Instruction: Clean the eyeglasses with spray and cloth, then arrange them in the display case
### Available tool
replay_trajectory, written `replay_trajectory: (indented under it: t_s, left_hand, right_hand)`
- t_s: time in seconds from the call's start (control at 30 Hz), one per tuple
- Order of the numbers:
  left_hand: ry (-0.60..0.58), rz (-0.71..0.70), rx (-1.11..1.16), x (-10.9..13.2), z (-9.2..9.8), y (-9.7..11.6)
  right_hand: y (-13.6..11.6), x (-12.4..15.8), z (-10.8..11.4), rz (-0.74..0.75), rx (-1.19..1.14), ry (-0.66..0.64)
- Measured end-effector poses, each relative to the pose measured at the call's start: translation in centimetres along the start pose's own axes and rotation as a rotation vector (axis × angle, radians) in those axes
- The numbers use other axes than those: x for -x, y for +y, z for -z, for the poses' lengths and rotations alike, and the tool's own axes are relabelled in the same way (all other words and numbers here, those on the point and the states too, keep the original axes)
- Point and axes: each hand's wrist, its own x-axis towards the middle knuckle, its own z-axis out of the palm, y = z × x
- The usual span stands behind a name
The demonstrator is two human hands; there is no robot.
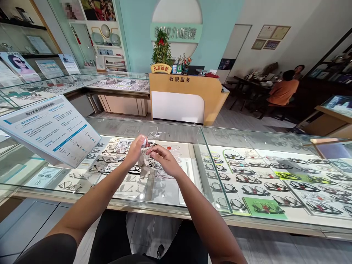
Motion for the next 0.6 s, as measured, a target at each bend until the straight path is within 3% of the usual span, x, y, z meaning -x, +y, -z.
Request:
replay_trajectory:
  t_s: [0.2,0.43,0.6]
  left_hand:
    - [-0.025,-0.061,-0.058,0.1,0.1,-0.2]
    - [-0.112,-0.115,-0.160,0.5,0.1,-0.3]
    - [-0.219,-0.166,-0.265,1.0,-0.5,-0.2]
  right_hand:
    - [0.1,0.0,-0.1,-0.004,-0.024,-0.013]
    - [0.4,-0.4,0.9,0.028,-0.065,0.202]
    - [0.7,-0.5,0.9,0.030,-0.039,0.228]
